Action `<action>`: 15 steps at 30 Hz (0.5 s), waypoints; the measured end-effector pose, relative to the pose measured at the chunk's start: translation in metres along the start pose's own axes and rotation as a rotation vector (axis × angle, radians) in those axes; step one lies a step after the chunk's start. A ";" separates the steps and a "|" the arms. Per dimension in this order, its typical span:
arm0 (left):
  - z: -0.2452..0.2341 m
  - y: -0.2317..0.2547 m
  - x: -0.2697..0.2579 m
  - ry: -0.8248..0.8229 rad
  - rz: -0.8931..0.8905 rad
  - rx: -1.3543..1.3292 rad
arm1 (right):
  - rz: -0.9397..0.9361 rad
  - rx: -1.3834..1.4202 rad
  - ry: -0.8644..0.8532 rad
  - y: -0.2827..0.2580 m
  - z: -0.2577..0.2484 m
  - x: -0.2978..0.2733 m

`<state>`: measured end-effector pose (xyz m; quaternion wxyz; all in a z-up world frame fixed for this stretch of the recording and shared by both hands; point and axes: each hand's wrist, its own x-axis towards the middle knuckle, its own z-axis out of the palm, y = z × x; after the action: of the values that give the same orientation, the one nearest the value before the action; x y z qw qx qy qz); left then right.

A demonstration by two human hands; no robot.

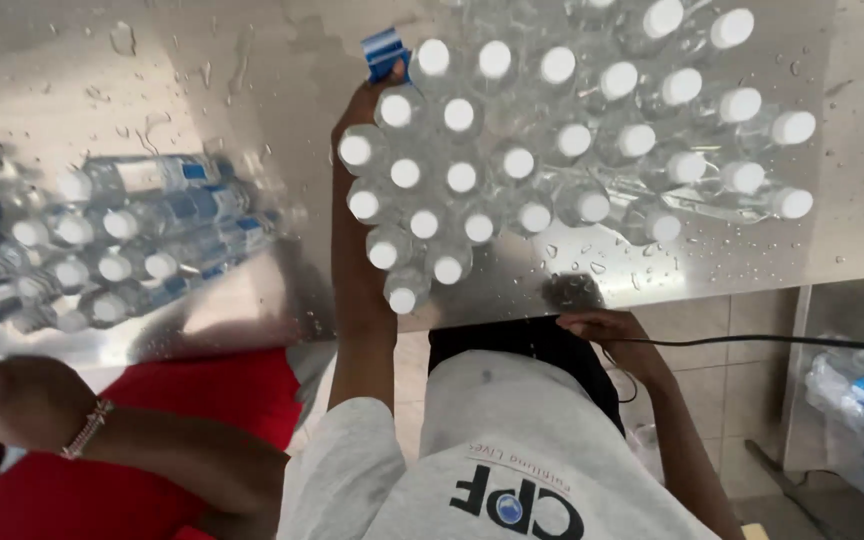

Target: The person is manually applying labels to plastic water bottles.

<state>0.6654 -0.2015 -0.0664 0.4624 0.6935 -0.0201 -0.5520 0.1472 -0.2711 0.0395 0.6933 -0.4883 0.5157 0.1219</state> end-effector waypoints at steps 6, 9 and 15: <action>-0.049 -0.058 -0.054 0.190 0.195 -0.152 | -0.076 -0.107 0.032 0.012 -0.082 -0.008; -0.084 -0.088 -0.101 0.253 0.258 -0.184 | 0.006 -0.230 0.236 0.089 -0.155 -0.013; -0.153 -0.080 -0.179 0.379 0.490 -0.232 | 0.316 -0.429 0.224 0.257 -0.225 -0.013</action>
<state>0.6773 0.0349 0.0084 0.6530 0.7010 -0.0369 -0.2841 -0.1653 -0.3211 -0.0892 0.4855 -0.5477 0.6212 0.2799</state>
